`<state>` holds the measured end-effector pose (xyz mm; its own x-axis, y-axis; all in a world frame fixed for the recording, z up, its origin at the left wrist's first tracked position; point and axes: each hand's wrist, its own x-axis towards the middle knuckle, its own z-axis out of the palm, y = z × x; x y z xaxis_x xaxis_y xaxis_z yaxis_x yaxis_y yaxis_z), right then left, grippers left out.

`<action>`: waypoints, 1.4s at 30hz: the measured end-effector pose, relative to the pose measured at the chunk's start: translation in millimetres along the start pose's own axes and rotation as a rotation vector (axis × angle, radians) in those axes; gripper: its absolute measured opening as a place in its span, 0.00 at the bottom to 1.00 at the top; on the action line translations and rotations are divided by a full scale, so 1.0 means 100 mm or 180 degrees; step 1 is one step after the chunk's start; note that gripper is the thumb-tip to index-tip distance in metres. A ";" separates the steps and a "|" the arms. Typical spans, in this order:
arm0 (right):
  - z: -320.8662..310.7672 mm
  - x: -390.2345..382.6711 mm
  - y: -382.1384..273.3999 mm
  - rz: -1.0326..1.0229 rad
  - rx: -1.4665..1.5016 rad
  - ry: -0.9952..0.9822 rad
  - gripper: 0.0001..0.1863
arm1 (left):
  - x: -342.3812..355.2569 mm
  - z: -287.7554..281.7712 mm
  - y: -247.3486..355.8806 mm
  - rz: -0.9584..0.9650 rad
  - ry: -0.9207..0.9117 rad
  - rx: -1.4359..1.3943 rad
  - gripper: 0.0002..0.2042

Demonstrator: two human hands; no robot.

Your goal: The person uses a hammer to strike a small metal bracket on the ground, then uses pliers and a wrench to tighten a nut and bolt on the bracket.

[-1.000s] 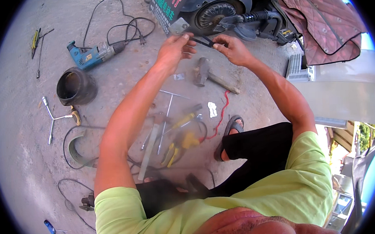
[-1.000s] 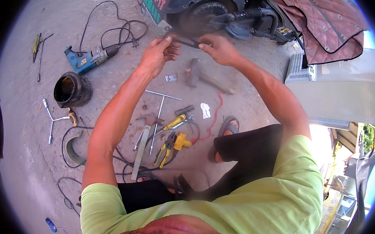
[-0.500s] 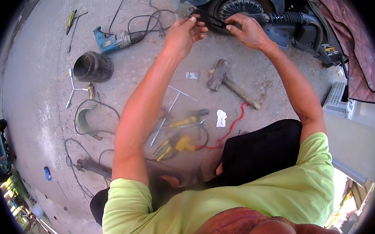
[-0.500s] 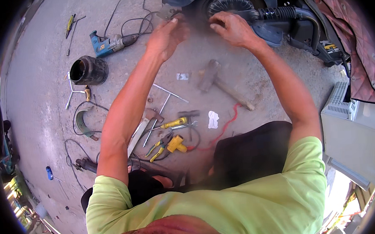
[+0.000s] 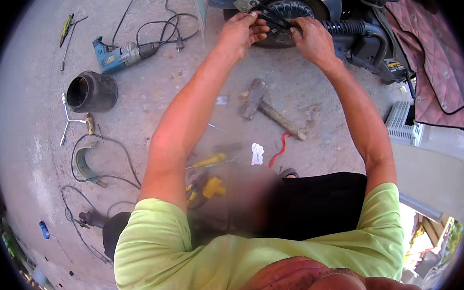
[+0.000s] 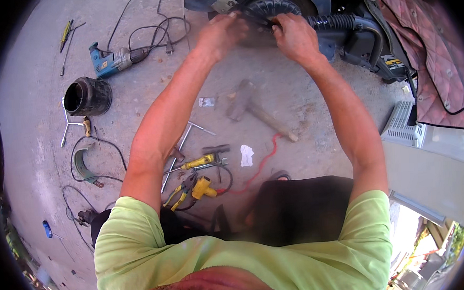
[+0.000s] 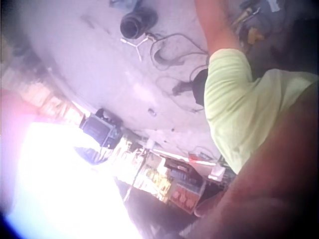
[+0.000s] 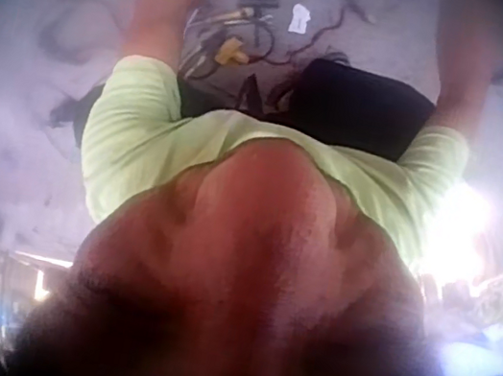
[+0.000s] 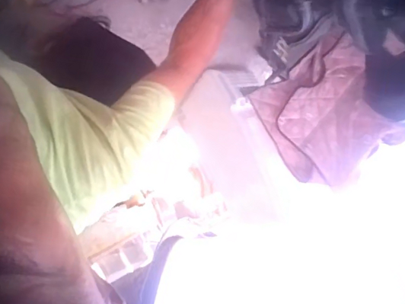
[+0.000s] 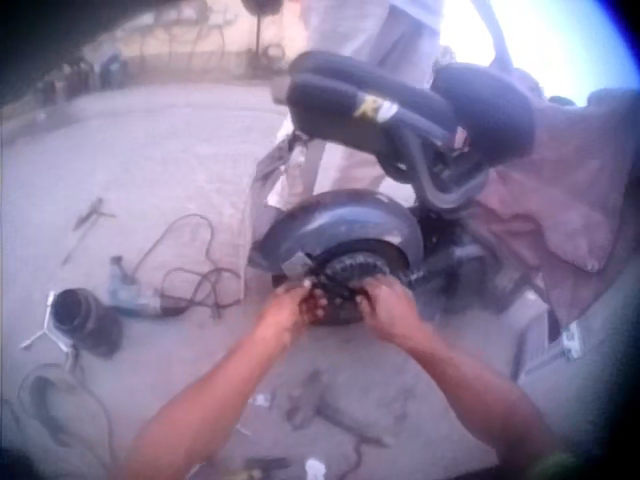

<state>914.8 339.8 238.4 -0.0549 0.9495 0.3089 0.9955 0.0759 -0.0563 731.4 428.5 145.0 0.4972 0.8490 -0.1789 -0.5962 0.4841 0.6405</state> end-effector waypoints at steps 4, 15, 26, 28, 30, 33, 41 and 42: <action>0.01 0.00 0.00 -0.0077 -0.0255 -0.0019 0.13 | 0.01 0.03 0.00 -0.0082 0.0033 -0.0020 0.11; -0.01 -0.01 -0.06 -0.0079 -0.0267 0.0414 0.15 | 0.08 0.12 0.01 0.0110 -0.0046 -0.0017 0.10; 0.28 0.48 -0.20 0.0474 0.1901 0.0169 0.27 | 0.09 0.20 0.00 0.0253 -0.0093 0.0014 0.10; 0.36 0.62 -0.18 0.0542 0.2062 0.0008 0.28 | 0.09 0.18 0.00 0.0274 -0.0112 0.0035 0.10; 0.40 0.73 -0.19 0.0795 0.2295 -0.0346 0.28 | 0.12 0.14 0.00 0.0259 -0.0159 0.0054 0.10; 0.40 0.78 -0.23 0.0964 0.2458 -0.0426 0.24 | 0.12 0.11 0.00 0.0251 -0.0176 0.0082 0.10; 0.31 0.80 -0.36 0.1106 0.2041 -0.0318 0.25 | 0.06 0.17 0.02 0.0221 -0.0111 -0.0023 0.09; 0.32 0.80 -0.36 0.1116 0.1977 -0.0277 0.25 | 0.06 0.17 0.02 0.0217 -0.0107 -0.0022 0.09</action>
<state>871.7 422.7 235.2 0.2285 0.9686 0.0982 0.7294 -0.1035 -0.6762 744.0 431.4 157.6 0.4761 0.8725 -0.1099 -0.6337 0.4270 0.6451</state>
